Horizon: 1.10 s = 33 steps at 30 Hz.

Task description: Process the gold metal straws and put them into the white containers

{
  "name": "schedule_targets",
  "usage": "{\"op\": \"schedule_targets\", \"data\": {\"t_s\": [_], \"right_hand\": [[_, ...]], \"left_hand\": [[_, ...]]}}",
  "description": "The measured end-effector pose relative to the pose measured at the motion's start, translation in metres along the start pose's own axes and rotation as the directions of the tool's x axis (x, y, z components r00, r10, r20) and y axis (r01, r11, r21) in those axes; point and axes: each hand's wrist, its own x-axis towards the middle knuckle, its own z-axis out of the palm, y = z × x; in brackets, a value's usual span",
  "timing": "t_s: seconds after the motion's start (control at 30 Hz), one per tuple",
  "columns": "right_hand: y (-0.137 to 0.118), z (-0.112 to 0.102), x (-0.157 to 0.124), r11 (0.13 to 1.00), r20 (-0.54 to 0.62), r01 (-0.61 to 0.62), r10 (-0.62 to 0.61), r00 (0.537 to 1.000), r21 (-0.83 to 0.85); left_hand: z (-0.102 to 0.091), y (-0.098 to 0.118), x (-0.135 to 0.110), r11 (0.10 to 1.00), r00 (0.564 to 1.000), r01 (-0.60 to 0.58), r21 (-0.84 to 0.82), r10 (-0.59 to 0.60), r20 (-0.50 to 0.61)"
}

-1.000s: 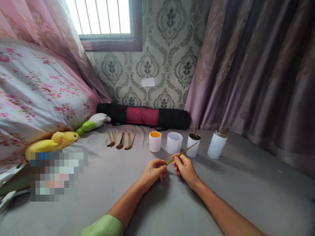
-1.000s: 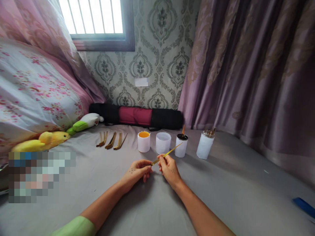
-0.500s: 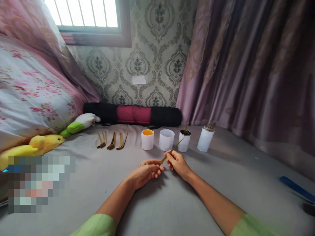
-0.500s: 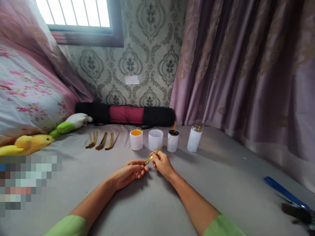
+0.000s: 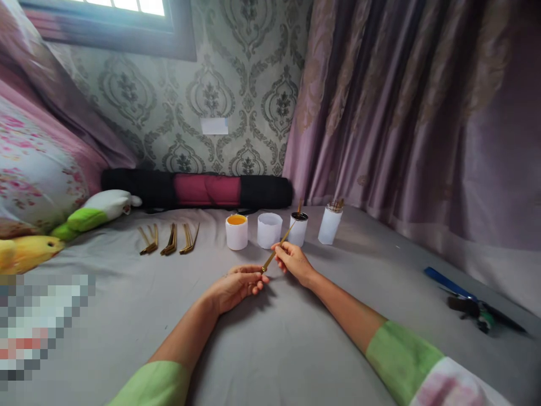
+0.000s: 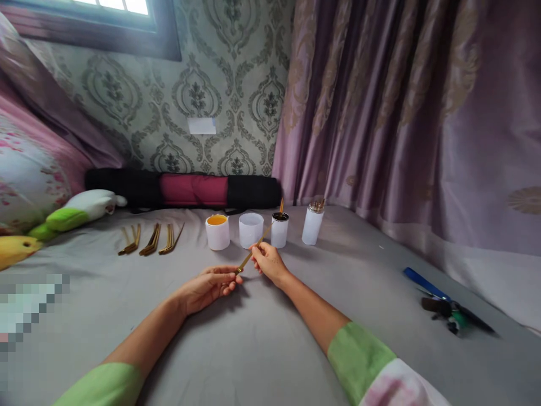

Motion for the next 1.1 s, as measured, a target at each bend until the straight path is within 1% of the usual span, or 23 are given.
{"op": "schedule_targets", "data": {"t_s": [0.13, 0.3, 0.53, 0.77, 0.9, 1.1], "right_hand": [[-0.007, -0.006, 0.002, 1.000, -0.050, 0.013, -0.013, 0.999, 0.003], [-0.016, -0.015, 0.008, 0.999, -0.119, 0.031, -0.029, 0.993, 0.019], [-0.028, -0.026, 0.015, 0.998, -0.210, 0.038, -0.027, 0.977, 0.046], [-0.041, -0.036, 0.019, 0.999, -0.294, 0.028, -0.018, 0.956, 0.027], [-0.043, -0.042, 0.022, 0.999, -0.331, 0.041, -0.032, 0.943, 0.019], [-0.044, -0.048, 0.022, 0.998, -0.354, 0.048, -0.057, 0.934, -0.035]], "left_hand": [[0.000, 0.001, -0.002, 1.000, 1.000, 0.014, -0.012, -0.013, 0.011], [0.001, 0.002, -0.003, 1.000, 1.000, 0.011, -0.011, -0.011, -0.007], [-0.003, 0.000, -0.001, 1.000, 1.000, -0.002, -0.018, 0.002, 0.025], [-0.005, -0.001, -0.001, 1.000, 1.000, -0.007, -0.020, 0.008, 0.017], [-0.008, -0.003, 0.000, 0.999, 0.999, -0.026, -0.026, 0.027, 0.032], [-0.009, -0.004, 0.000, 0.999, 0.999, -0.035, -0.023, 0.036, 0.035]]}}
